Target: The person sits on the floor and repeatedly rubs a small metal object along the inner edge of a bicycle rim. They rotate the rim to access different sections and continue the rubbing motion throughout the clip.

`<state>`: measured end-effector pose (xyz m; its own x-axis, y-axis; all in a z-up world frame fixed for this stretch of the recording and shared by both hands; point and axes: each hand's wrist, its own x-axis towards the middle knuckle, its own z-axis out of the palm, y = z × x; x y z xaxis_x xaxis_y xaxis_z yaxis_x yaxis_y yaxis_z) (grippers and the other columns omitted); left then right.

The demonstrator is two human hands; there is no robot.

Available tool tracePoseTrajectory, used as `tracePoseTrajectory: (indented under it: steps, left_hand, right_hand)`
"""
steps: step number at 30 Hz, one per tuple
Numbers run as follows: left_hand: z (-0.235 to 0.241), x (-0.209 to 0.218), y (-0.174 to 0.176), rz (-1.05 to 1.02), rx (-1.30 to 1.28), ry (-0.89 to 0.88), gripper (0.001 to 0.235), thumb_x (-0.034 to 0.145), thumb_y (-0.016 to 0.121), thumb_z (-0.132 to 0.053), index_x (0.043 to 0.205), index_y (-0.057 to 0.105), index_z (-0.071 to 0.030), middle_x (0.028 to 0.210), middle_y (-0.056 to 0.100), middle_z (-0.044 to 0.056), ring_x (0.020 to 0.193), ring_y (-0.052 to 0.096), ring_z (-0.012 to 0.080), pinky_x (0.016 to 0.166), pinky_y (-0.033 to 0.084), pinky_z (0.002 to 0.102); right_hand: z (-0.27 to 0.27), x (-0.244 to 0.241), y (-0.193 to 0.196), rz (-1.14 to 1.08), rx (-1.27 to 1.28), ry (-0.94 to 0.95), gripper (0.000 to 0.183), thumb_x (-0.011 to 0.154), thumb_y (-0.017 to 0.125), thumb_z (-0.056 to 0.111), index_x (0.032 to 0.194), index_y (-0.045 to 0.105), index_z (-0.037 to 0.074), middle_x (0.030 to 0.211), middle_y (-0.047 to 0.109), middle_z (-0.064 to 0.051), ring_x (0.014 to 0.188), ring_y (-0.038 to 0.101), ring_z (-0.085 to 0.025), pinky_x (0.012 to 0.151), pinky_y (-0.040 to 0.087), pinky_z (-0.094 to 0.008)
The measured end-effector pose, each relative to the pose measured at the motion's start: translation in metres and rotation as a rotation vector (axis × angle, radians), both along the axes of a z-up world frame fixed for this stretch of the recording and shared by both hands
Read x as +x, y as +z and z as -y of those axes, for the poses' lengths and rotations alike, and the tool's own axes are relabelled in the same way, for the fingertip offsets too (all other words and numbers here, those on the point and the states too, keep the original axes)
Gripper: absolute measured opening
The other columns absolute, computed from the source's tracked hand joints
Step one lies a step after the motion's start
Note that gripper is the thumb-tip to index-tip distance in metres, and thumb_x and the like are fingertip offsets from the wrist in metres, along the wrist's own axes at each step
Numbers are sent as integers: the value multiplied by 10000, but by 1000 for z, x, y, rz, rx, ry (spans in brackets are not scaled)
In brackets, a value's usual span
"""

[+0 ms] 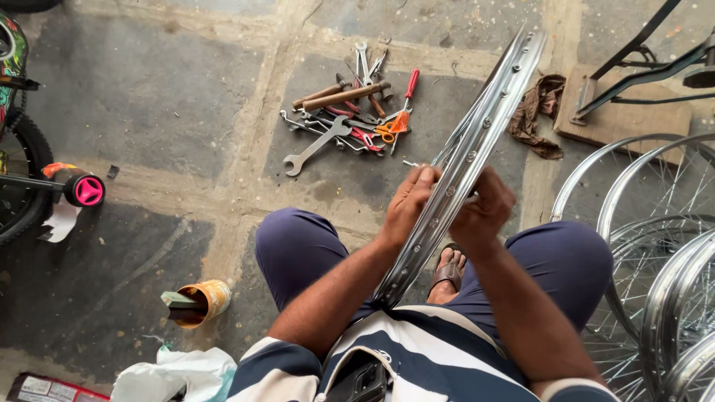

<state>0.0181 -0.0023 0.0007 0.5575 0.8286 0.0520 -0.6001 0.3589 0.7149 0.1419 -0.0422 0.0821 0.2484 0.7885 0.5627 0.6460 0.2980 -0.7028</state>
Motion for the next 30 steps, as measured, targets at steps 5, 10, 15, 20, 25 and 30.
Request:
tracePoseTrajectory:
  steps: [5,10,15,20,25,30]
  left_hand:
    - [9,-11,14,-21,1,-46,309,1066,526,-325,1048,615,-30,1248,636,-62,928,614,58,777,531,238]
    - [3,-11,23,8,25,-159,426,1080,526,-445,1206,687,-71,983,697,7,836,631,55,718,521,221]
    - [-15,0,9,-28,-14,-269,460,1125,526,-456,1059,699,-35,841,686,21,688,621,71,585,496,235]
    - [5,4,3,35,32,23,511,1131,460,-510,1108,679,-48,906,672,-2,759,613,32,652,491,200]
    - [11,2,6,5,-28,48,360,1153,504,-366,1208,647,-41,906,656,18,730,598,49,628,490,202]
    - [13,-20,1,47,-44,-86,407,1110,496,-325,1418,576,-70,1007,692,12,811,632,61,693,529,225]
  right_hand:
    - [3,1,6,-134,71,160,337,876,871,72,1168,706,45,1044,752,-95,950,774,-171,839,651,-301]
    - [9,30,53,-36,-179,503,497,868,792,73,1338,636,36,1309,691,-171,1147,719,-283,959,599,-384]
    - [3,55,51,184,-240,627,547,889,734,99,1402,577,-3,1465,592,-218,1231,654,-371,995,554,-434]
    - [-9,41,21,335,99,430,381,848,788,180,1190,697,40,1097,725,-127,942,731,-311,810,583,-416]
    - [3,-7,-4,-4,181,-2,185,863,801,68,1021,705,53,887,655,-90,743,650,-206,648,497,-328]
    - [8,8,28,-106,-107,270,363,803,820,29,1152,721,35,1095,729,-78,789,689,-144,675,558,-275]
